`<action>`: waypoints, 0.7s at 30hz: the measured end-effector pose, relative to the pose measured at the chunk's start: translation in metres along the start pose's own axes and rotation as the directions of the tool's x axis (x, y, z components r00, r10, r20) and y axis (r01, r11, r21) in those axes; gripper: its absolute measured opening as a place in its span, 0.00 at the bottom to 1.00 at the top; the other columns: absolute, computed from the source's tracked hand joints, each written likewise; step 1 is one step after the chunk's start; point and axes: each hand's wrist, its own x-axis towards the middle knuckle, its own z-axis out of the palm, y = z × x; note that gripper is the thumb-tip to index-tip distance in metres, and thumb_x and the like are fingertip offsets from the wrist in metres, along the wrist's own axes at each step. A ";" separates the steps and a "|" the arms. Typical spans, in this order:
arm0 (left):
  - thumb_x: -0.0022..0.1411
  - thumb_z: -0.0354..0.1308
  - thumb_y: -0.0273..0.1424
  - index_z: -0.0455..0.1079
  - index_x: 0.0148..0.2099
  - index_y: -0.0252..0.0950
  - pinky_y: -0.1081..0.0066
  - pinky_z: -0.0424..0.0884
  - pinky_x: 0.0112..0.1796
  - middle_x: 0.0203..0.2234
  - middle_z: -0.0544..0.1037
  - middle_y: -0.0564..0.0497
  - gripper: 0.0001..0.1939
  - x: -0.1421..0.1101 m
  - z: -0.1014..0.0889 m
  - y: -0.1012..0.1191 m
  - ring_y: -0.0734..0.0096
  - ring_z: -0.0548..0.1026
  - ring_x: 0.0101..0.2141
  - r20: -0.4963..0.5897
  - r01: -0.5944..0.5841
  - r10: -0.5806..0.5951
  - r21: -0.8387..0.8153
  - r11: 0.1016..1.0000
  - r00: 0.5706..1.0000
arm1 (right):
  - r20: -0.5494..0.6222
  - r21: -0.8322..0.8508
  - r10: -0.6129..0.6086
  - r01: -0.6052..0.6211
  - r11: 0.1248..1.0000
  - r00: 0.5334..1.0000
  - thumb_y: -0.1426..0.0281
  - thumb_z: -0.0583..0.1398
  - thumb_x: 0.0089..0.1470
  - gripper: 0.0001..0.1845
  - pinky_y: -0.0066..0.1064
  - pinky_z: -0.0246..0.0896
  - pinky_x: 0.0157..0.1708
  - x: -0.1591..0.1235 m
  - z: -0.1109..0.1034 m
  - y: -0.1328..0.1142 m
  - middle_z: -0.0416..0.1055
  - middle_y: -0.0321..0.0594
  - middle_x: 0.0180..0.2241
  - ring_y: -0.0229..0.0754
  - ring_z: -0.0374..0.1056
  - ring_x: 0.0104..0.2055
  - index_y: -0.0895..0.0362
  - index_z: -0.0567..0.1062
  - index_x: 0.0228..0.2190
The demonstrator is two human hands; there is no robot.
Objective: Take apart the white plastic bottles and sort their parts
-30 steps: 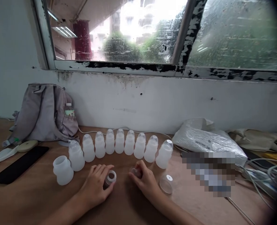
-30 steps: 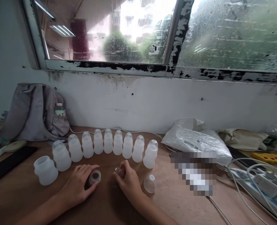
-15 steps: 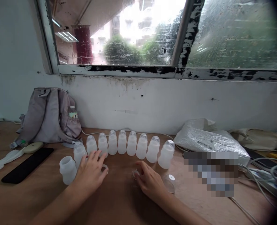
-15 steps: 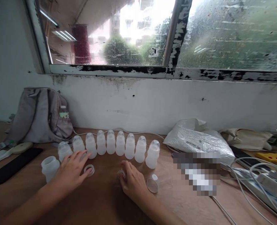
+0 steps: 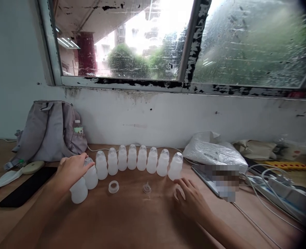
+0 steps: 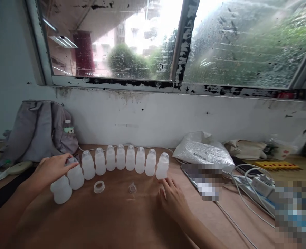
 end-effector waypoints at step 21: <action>0.50 0.56 0.38 0.57 0.29 0.37 0.74 0.66 0.27 0.21 0.70 0.54 0.12 -0.066 0.004 0.148 0.73 0.70 0.25 0.061 0.174 0.391 -0.949 -0.263 0.919 | 0.372 0.921 -0.145 -0.346 0.180 0.917 0.74 0.61 0.37 0.18 0.23 0.55 0.25 0.029 -0.032 -0.121 0.66 0.34 0.30 0.36 0.61 0.29 0.58 0.67 0.36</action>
